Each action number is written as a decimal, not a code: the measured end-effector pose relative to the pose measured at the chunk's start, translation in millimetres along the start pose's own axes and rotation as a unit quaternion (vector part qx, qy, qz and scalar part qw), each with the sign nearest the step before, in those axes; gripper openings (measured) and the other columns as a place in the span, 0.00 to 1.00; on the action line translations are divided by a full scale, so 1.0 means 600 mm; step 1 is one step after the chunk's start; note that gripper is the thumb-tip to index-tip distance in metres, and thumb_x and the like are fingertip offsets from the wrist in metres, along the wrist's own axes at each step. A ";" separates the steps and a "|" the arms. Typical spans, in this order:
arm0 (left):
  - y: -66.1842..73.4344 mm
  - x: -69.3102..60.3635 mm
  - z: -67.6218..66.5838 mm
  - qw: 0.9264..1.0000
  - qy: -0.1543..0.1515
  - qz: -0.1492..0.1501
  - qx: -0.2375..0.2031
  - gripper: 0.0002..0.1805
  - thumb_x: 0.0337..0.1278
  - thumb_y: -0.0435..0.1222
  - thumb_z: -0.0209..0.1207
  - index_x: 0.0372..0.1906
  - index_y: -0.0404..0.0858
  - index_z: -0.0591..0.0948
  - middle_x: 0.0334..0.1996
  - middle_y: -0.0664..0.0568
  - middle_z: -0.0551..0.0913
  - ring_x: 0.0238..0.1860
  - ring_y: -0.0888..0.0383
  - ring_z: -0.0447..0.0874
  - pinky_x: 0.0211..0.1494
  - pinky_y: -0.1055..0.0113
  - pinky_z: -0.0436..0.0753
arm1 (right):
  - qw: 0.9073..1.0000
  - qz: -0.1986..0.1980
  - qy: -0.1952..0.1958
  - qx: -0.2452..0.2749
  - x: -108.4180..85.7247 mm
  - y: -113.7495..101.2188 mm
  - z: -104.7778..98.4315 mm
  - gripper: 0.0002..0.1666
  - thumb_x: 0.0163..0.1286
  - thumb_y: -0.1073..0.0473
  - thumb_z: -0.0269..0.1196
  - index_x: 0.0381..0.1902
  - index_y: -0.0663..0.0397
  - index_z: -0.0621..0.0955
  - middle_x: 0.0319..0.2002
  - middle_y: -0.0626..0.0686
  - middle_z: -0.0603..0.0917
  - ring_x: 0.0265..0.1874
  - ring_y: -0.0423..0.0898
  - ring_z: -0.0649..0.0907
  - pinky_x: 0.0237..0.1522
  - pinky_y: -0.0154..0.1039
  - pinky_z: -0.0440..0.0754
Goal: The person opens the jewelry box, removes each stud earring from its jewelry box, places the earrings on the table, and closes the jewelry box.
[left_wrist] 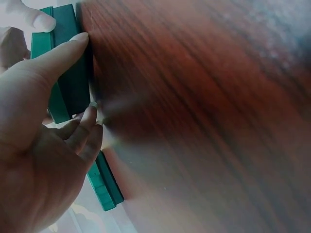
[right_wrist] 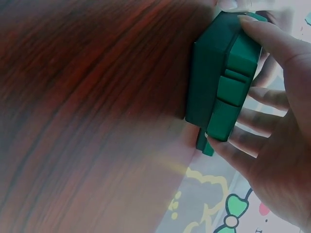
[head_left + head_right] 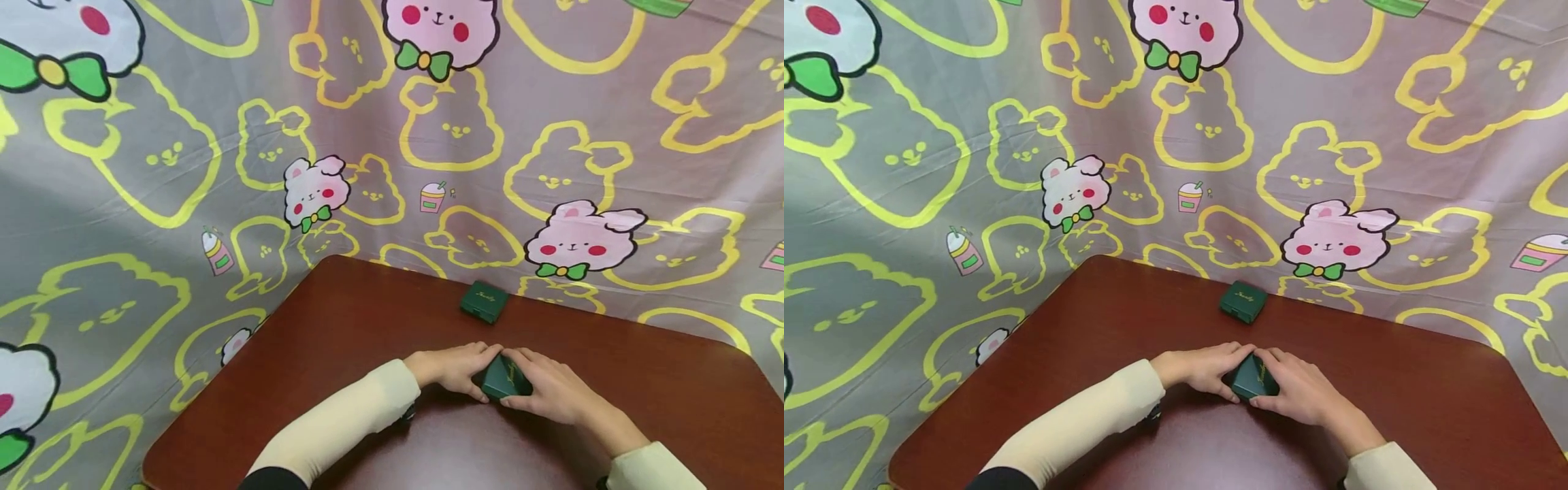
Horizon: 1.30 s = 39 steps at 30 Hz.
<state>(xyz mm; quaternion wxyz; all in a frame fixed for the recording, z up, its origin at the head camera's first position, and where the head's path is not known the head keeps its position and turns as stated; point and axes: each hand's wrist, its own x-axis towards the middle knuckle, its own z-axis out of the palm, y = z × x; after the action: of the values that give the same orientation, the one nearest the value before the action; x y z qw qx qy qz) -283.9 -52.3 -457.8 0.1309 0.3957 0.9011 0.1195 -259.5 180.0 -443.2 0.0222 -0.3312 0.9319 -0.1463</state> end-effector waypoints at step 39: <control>-0.001 0.020 -0.001 1.000 0.014 0.012 -0.006 0.58 0.57 0.54 0.71 0.82 0.43 0.48 0.66 0.50 0.69 0.62 0.57 0.72 0.65 0.64 0.72 | 0.999 -0.013 0.018 0.042 -0.013 0.027 -0.009 0.52 0.60 0.30 0.71 0.72 0.55 0.71 0.62 0.55 0.79 0.51 0.52 0.82 0.45 0.54 0.80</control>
<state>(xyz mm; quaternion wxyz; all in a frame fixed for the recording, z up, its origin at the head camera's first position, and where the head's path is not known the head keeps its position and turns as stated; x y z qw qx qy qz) -292.3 -43.7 -458.9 0.1187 0.4037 0.8975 0.1319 -264.0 198.2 -443.3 0.0178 -0.3390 0.9209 -0.1918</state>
